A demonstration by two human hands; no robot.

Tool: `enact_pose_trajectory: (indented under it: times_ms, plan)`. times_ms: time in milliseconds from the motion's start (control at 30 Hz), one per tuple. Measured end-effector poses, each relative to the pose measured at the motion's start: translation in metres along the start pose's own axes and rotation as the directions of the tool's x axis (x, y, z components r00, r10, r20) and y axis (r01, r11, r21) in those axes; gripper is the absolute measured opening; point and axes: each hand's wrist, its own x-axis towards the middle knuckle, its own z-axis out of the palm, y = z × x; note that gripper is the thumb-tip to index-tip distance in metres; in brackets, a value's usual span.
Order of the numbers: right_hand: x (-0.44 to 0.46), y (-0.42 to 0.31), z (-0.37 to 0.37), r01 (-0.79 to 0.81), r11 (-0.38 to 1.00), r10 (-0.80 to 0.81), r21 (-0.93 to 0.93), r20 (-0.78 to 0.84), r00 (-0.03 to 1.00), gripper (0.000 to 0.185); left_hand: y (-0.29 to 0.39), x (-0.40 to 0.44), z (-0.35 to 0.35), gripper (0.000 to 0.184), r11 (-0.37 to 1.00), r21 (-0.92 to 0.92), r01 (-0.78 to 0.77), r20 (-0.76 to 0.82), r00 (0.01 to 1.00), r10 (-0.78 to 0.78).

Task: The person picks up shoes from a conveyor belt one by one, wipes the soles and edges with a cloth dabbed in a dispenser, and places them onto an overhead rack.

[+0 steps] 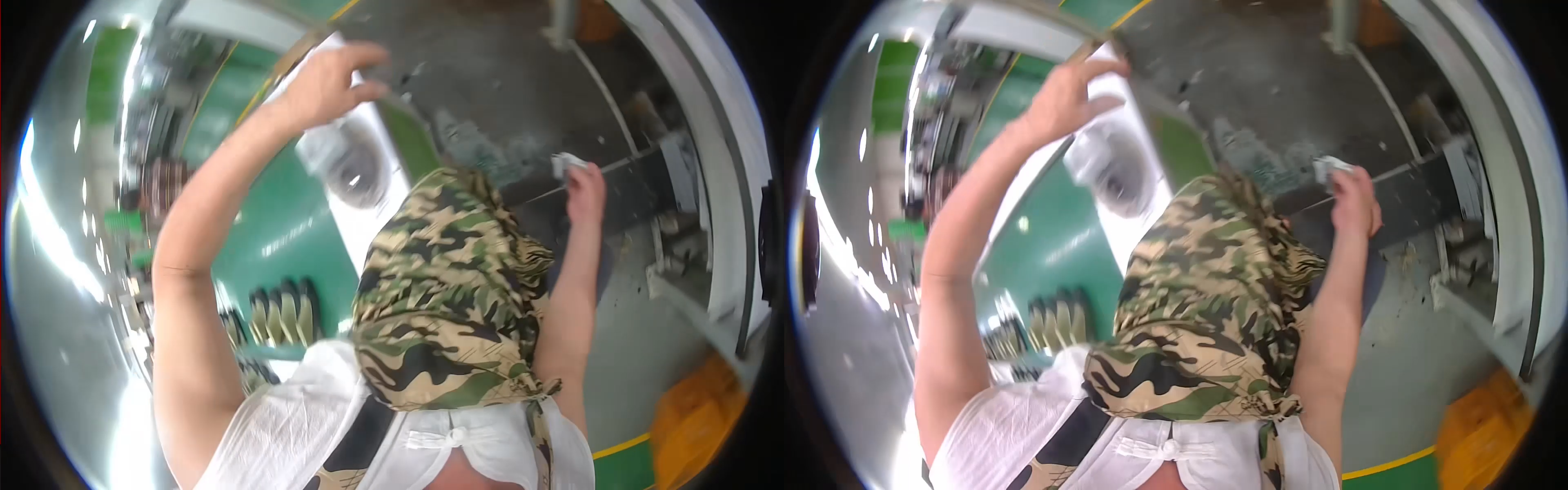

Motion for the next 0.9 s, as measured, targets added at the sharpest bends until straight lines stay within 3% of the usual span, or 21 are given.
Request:
enact_pose_trajectory:
  times_ms: [33, 67, 100, 167, 233, 300, 367, 400, 433, 533, 600, 667, 733, 767, 800, 867, 900]
  plan:
    - [0.002, 0.005, -0.007, -0.024, 1.000, 0.022, 0.020, 0.052, 0.998, 0.012, -0.027, -0.072, 0.011, 0.042, 0.977, -0.028, 0.212, 0.078, 0.975, -0.209]
    - [-0.002, 0.007, -0.012, -0.044, 0.998, 0.040, 0.039, 0.094, 0.995, 0.012, -0.047, -0.140, 0.017, 0.042, 0.885, -0.017, 0.465, 0.170, 0.874, -0.456]
    - [-0.008, 0.008, -0.008, -0.090, 0.996, 0.087, 0.023, 0.085, 0.993, 0.014, -0.074, -0.214, 0.030, 0.040, 0.819, -0.019, 0.573, 0.199, 0.805, -0.558]
    - [-0.010, 0.019, -0.014, -0.172, 0.985, 0.174, -0.027, 0.062, 0.983, 0.016, -0.136, -0.371, 0.105, 0.040, 0.708, 0.204, 0.676, 0.252, 0.663, -0.705]
    - [-0.023, 0.017, 0.000, -0.214, 0.971, 0.219, -0.109, 0.043, 0.975, 0.017, -0.144, -0.505, 0.148, 0.039, 0.437, 0.250, 0.864, 0.330, 0.349, -0.877]
    - [-0.026, 0.011, 0.002, -0.235, 0.958, 0.252, -0.166, 0.095, 0.963, 0.018, -0.105, -0.581, 0.167, 0.039, 0.258, 0.184, 0.949, 0.492, 0.138, -0.860]
    - [-0.027, 0.005, 0.011, -0.242, 0.948, 0.269, -0.206, 0.115, 0.956, 0.016, -0.075, -0.659, 0.232, 0.044, 0.459, 0.248, 0.853, 0.480, 0.303, -0.823]
    - [-0.030, 0.002, 0.024, -0.231, 0.944, 0.264, -0.236, 0.119, 0.957, 0.015, -0.056, -0.656, 0.228, 0.048, 0.199, 0.191, 0.961, 0.646, 0.030, -0.763]
    - [-0.030, -0.002, 0.032, -0.223, 0.939, 0.261, -0.261, 0.120, 0.958, 0.015, -0.041, -0.663, 0.249, 0.053, 0.205, 0.220, 0.954, 0.706, -0.011, -0.708]
    - [-0.038, -0.013, 0.071, -0.183, 0.925, 0.245, -0.332, 0.156, 0.957, 0.013, 0.008, -0.640, 0.266, 0.070, 0.002, 0.181, 0.984, 0.682, -0.124, -0.721]
    - [-0.051, -0.016, 0.105, -0.169, 0.916, 0.247, -0.364, 0.180, 0.952, 0.014, 0.012, -0.627, 0.273, 0.083, -0.109, 0.190, 0.976, 0.534, -0.196, -0.822]
    - [-0.050, -0.011, 0.130, -0.150, 0.890, 0.261, -0.430, 0.211, 0.942, 0.015, -0.004, -0.627, 0.277, 0.085, -0.078, 0.180, 0.981, 0.630, -0.176, -0.757]
    - [-0.056, 0.000, 0.162, -0.142, 0.848, 0.224, -0.511, 0.102, 0.969, 0.017, -0.020, -0.647, 0.295, 0.086, -0.032, 0.122, 0.992, 0.680, -0.107, -0.725]
    - [-0.062, 0.007, 0.179, -0.119, 0.842, 0.208, -0.527, 0.113, 0.971, 0.018, -0.020, -0.635, 0.275, 0.077, -0.152, 0.034, 0.988, 0.645, -0.138, -0.752]
    - [-0.069, 0.016, 0.197, -0.100, 0.836, 0.194, -0.540, 0.120, 0.974, 0.019, -0.019, -0.625, 0.257, 0.073, -0.315, -0.270, 0.910, 0.683, -0.050, -0.729]
    - [-0.085, 0.037, 0.232, -0.051, 0.827, 0.175, -0.560, 0.170, 0.970, 0.018, -0.017, -0.605, 0.235, 0.066, -0.563, -0.703, 0.434, 0.671, 0.144, -0.727]
    - [-0.090, 0.048, 0.247, -0.036, 0.821, 0.190, -0.570, 0.214, 0.958, 0.016, -0.017, -0.595, 0.236, 0.063, -0.559, -0.797, 0.231, 0.604, 0.267, -0.751]
